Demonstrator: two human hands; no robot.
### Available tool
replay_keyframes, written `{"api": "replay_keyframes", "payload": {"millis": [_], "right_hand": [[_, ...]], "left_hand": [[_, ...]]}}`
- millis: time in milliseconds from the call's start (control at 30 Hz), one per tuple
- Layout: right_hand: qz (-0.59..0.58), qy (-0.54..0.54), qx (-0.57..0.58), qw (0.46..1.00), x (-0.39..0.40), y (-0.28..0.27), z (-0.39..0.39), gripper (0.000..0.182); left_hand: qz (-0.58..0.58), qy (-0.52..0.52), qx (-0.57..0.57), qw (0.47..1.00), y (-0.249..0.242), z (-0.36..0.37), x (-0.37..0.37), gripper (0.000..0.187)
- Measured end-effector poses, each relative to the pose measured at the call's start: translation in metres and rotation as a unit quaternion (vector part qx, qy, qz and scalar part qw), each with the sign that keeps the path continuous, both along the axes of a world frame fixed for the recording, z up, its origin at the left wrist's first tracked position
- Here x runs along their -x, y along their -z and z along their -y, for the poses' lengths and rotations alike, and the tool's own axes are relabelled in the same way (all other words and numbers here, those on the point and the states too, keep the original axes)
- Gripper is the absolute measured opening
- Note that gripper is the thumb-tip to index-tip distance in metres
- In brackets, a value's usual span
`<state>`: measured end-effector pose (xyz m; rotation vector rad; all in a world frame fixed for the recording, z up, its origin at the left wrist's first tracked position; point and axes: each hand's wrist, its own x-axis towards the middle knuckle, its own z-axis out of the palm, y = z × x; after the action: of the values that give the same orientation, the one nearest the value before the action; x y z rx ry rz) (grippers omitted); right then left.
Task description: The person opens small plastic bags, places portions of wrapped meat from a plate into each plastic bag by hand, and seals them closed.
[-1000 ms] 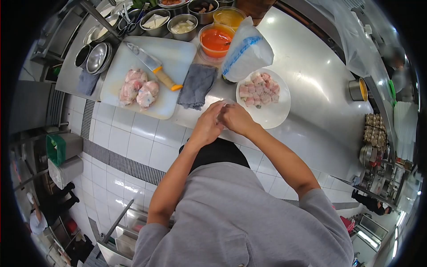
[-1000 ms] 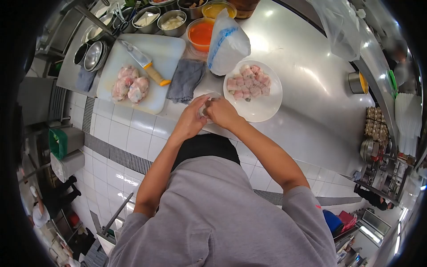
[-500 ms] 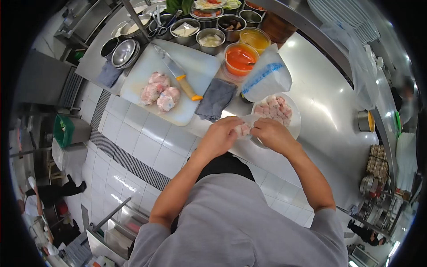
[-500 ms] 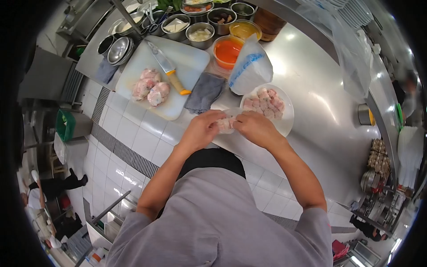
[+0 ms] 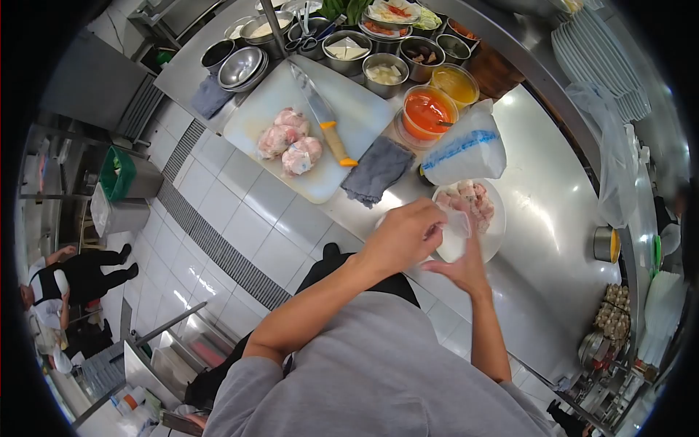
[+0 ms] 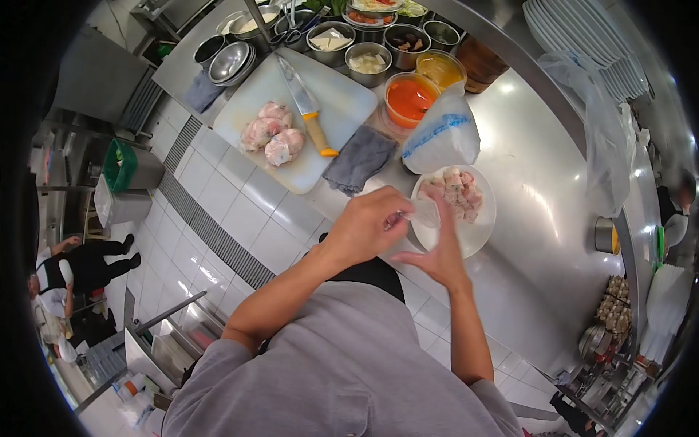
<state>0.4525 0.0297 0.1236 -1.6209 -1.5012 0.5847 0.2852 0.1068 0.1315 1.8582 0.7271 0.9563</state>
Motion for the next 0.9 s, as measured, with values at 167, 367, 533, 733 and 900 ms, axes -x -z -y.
{"api": "replay_keyframes", "payload": {"millis": [167,367,533,733,900], "right_hand": [[-0.078,0.002,-0.016,0.997,0.044,0.064,-0.024,0.058],[-0.178,0.026,0.001,0.984,0.025,0.051,-0.034,0.030],[-0.014,-0.110,-0.033,0.993,0.049,0.000,-0.048,0.021],[-0.028,-0.081,-0.076,0.993,0.068,0.002,-0.048,0.023],[0.012,-0.099,-0.084,0.991,0.066,-0.014,-0.049,0.018]], "left_hand": [[-0.053,0.078,-0.142,0.985,-0.009,0.018,-0.004,0.017],[0.061,-0.110,0.047,0.991,0.001,0.003,0.034,0.047],[-0.114,0.038,0.066,0.991,0.051,0.018,0.023,0.051],[-0.196,0.082,0.128,0.969,0.048,0.013,0.024,0.040],[-0.048,0.016,-0.031,0.998,0.050,0.016,0.016,0.038]]}}
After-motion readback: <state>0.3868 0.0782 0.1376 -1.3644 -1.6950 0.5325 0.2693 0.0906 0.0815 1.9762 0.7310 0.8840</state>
